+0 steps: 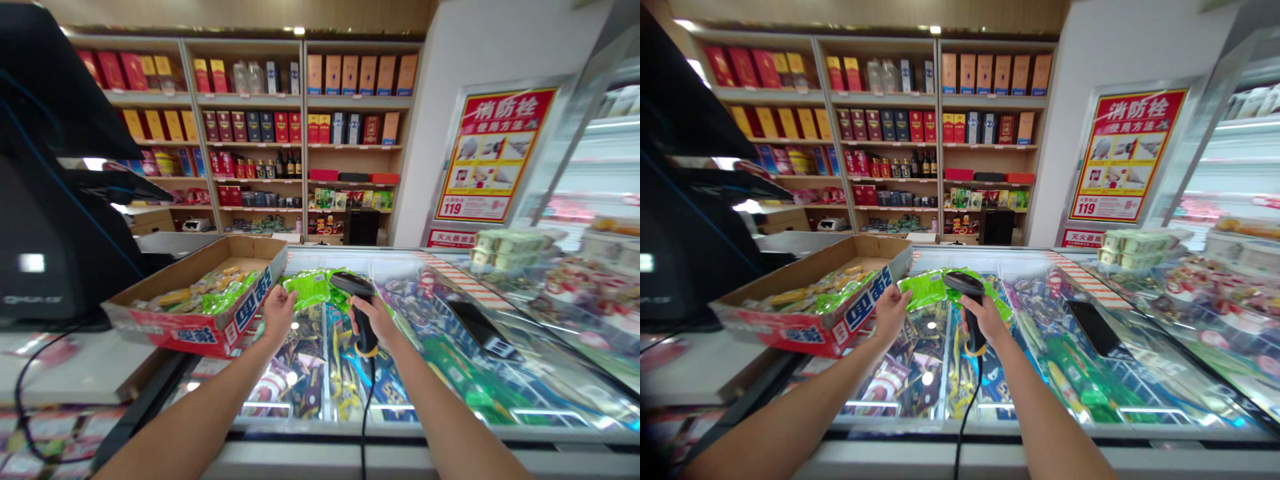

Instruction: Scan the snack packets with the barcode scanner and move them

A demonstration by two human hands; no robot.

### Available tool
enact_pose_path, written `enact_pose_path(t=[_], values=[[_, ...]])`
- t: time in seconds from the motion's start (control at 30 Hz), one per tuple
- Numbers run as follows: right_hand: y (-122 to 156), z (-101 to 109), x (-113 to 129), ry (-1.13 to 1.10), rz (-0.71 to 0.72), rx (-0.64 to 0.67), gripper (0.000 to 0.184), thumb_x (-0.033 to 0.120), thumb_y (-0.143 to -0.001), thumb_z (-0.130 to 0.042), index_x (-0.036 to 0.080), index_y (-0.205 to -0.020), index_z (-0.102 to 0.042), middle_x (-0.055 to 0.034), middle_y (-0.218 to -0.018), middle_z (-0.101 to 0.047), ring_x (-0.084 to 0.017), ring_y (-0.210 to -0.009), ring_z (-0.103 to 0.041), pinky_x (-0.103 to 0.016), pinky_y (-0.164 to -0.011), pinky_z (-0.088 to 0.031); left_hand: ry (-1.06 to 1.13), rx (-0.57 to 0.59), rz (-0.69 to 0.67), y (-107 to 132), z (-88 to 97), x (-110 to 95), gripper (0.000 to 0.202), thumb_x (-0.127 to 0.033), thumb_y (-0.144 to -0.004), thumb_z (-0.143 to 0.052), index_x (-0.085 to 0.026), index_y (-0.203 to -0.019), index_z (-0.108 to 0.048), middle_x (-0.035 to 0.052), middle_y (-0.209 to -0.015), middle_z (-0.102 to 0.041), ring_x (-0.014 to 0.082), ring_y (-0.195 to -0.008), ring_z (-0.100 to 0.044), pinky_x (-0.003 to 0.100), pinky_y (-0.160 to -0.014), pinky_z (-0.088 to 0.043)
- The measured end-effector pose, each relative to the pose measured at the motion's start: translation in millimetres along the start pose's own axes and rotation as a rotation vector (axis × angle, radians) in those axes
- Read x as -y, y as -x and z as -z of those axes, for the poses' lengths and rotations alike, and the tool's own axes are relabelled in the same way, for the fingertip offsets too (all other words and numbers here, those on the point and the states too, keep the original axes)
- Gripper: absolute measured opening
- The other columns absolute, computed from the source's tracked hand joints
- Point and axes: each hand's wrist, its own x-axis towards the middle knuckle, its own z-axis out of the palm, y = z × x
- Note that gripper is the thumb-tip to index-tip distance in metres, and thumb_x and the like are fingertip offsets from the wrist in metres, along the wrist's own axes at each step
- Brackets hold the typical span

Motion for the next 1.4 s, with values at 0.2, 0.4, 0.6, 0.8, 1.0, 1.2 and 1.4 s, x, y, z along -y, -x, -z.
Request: enact_pose_path(t=[0.2,0.4,0.6,0.8,1.0,1.2,1.4], values=[[-12.0,31.0,9.8,-0.165,0.095,-0.288,0.036,0.048,-0.068,-0.075,0.018,-0.078,-0.058,0.0028,-0.051,-0.060,-0.013,-0.035,-0.054,-0.023,-0.033,-0.043,0.104,-0.019,0.172,-5.2,-17.8,6.1,0.036,-0.033,-0.058,-0.071,-0.020,-0.055,-0.038,-0.0087,-0.050,-0.035,0.0058,-0.048,-0.031,0.018,-0.047,-0.026],[-17.2,51.3,15.9,-0.292,0.176,-0.525,0.037,0.047,-0.063,-0.078,0.020,-0.073,-0.055,0.0042,-0.047,-0.058,-0.013,-0.034,-0.052,-0.026,-0.034,-0.044,0.312,-0.019,0.329,-9.8,-73.0,-6.0,0.039,-0.038,-0.053,-0.072,-0.021,-0.058,-0.037,-0.0108,-0.046,-0.035,0.0049,-0.041,-0.033,0.017,-0.039,-0.028],[-19.2,46.1,8.2,-0.264,0.222,-0.539,0.037,0.049,-0.062,-0.078,0.020,-0.072,-0.056,0.0044,-0.046,-0.057,-0.014,-0.033,-0.051,-0.026,-0.032,-0.039,0.121,-0.003,0.433,-8.9,-127.4,-8.4,0.032,-0.029,-0.060,-0.068,-0.022,-0.057,-0.037,-0.0104,-0.046,-0.036,0.0079,-0.041,-0.042,0.022,-0.045,-0.039],[-21.3,39.5,1.7,-0.196,0.239,-0.469,0.037,0.050,-0.063,-0.075,0.020,-0.072,-0.056,0.0045,-0.046,-0.056,-0.013,-0.032,-0.050,-0.025,-0.033,-0.039,-0.392,0.071,0.226,-7.2,-117.5,0.2,0.038,-0.026,-0.051,-0.078,-0.021,-0.058,-0.041,-0.0060,-0.057,-0.043,0.0138,-0.061,-0.050,0.025,-0.058,-0.039],[-17.1,29.7,0.8,-0.130,0.206,-0.351,0.039,0.052,-0.065,-0.075,0.018,-0.076,-0.059,0.0029,-0.049,-0.058,-0.013,-0.034,-0.052,-0.024,-0.034,-0.040,-0.450,0.170,0.040,-15.2,-71.9,-20.0,0.029,-0.036,-0.064,-0.070,-0.020,-0.065,-0.046,-0.0047,-0.061,-0.047,0.0135,-0.062,-0.051,0.025,-0.060,-0.040],[-10.0,15.3,-4.1,-0.076,0.074,-0.075,0.041,0.052,-0.066,-0.074,0.016,-0.080,-0.060,0.0014,-0.051,-0.060,-0.013,-0.035,-0.052,-0.024,-0.035,-0.041,-0.767,0.457,-0.069,-74.0,17.6,-71.9,0.020,-0.038,-0.073,-0.062,-0.019,-0.079,-0.061,0.0011,-0.068,-0.064,0.0166,-0.065,-0.060,0.025,-0.062,-0.043],[-2.5,3.4,-5.2,-0.005,0.009,0.060,0.039,0.052,-0.069,-0.073,0.016,-0.079,-0.060,0.0014,-0.053,-0.060,-0.011,-0.036,-0.052,-0.023,-0.036,-0.042,-1.460,0.524,0.142,-142.5,108.2,-75.2,0.023,-0.040,-0.059,-0.070,-0.018,-0.064,-0.066,0.0147,-0.078,-0.072,0.0310,-0.084,-0.068,0.032,-0.073,-0.048]])
